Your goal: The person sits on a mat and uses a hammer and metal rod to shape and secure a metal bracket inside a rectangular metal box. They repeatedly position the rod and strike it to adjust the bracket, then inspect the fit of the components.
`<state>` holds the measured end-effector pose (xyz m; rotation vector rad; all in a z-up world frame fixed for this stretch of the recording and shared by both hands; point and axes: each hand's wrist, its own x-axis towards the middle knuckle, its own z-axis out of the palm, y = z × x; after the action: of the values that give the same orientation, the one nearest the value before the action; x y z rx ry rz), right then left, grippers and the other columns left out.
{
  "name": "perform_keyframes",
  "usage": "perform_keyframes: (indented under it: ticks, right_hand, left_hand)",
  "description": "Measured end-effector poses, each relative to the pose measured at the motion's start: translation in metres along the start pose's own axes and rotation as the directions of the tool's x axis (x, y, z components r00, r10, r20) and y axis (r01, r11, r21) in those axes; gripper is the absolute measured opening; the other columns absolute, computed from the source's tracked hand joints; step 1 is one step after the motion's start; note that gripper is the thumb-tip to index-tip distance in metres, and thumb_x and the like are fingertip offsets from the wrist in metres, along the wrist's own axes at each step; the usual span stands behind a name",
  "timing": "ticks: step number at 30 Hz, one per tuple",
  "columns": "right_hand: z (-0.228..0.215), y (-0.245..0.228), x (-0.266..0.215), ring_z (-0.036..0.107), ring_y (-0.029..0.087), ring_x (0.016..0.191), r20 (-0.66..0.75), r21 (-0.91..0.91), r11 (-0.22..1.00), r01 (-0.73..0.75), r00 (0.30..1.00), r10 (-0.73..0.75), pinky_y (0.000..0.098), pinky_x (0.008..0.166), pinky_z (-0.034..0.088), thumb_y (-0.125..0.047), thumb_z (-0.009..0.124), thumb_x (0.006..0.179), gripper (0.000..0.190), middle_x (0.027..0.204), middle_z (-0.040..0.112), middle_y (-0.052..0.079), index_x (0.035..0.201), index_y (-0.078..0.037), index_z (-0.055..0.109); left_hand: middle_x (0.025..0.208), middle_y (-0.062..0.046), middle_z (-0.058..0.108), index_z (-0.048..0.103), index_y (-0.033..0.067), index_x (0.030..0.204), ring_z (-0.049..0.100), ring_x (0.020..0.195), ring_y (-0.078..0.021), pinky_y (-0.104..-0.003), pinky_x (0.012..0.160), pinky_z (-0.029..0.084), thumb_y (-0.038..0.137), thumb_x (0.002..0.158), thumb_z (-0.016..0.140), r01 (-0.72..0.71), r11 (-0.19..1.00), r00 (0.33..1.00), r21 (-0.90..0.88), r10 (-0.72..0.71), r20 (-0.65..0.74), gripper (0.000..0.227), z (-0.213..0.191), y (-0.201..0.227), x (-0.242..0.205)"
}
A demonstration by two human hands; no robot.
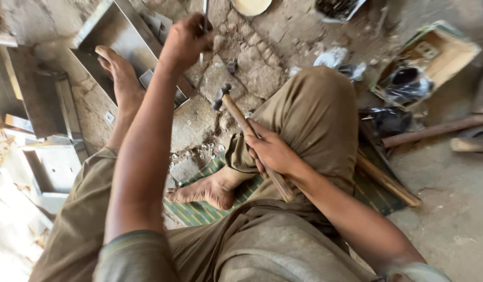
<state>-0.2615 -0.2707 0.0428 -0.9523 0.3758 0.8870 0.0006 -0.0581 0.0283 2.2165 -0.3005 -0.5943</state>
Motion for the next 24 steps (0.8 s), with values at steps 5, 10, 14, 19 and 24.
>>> perform_keyframes:
  ticks: [5, 10, 14, 19, 24]
  right_hand:
    - [0.003, 0.018, 0.009, 0.056, 0.015, 0.048, -0.055, -0.381, 0.922, 0.068, 0.994, -0.096, 0.0343, 0.043, 0.052, -0.022, 0.059, 0.1, 0.062, 0.07, 0.058, 0.005, 0.157, -0.01, 0.037]
    - [0.026, 0.027, -0.002, 0.064, 0.023, 0.05, 0.069, -0.986, 0.123, 0.115, 0.941, -0.331, 0.0387, 0.045, 0.055, -0.016, 0.062, 0.099, 0.057, 0.069, 0.066, 0.015, 0.148, 0.006, 0.044]
    - [0.04, 0.01, 0.005, 0.066, 0.021, 0.058, 0.138, -0.985, 0.052, 0.166, 0.929, -0.344, 0.0349, 0.049, 0.054, -0.027, 0.067, 0.102, 0.03, 0.075, 0.064, 0.011, 0.107, 0.003, 0.072]
    - [0.053, -0.008, 0.071, 0.071, 0.04, 0.076, 0.192, -0.955, 0.095, 0.281, 0.83, -0.523, 0.0504, 0.066, 0.057, -0.035, 0.071, 0.093, 0.037, 0.083, 0.072, 0.022, 0.105, 0.0, 0.072]
    - [0.082, -0.024, 0.189, 0.068, 0.049, 0.091, 0.136, -0.979, 0.026, 0.202, 0.746, -0.652, 0.057, 0.08, 0.054, -0.045, 0.072, 0.089, 0.048, 0.09, 0.071, 0.03, 0.095, 0.003, 0.072]
  left_hand:
    - [0.088, -0.011, 0.071, 0.065, -0.0001, 0.104, 0.069, 0.079, -0.0186, -0.038, 0.075, 0.057, 0.011, 0.096, 0.064, -0.105, 0.994, 0.948, -0.038, 0.088, -0.304, 0.014, -0.026, 0.049, -0.086]
    - [0.085, -0.015, 0.073, 0.076, 0.0012, 0.102, 0.071, 0.075, -0.024, -0.037, 0.072, 0.055, 0.012, 0.086, 0.065, 0.14, 0.968, 0.829, 0.207, 0.0, -0.559, 0.022, -0.052, 0.017, -0.226]
    - [0.102, -0.013, 0.076, 0.076, 0.0076, 0.111, 0.075, 0.086, -0.0223, -0.038, 0.081, 0.06, 0.022, 0.083, 0.075, 0.337, 0.917, 0.82, 0.213, -0.175, -0.545, 0.032, -0.033, -0.037, -0.253]
    - [0.106, -0.017, 0.07, 0.07, 0.0127, 0.12, 0.069, 0.096, -0.0357, -0.049, 0.08, 0.057, 0.032, 0.077, 0.084, 0.504, 0.71, 0.826, 0.492, -0.229, -0.515, 0.049, 0.002, -0.091, -0.248]
    - [0.107, -0.014, 0.07, 0.07, 0.0116, 0.105, 0.073, 0.088, -0.0356, -0.047, 0.073, 0.06, 0.015, 0.094, 0.065, 0.415, 0.694, 0.876, 0.588, -0.129, -0.465, 0.013, 0.01, -0.125, -0.251]
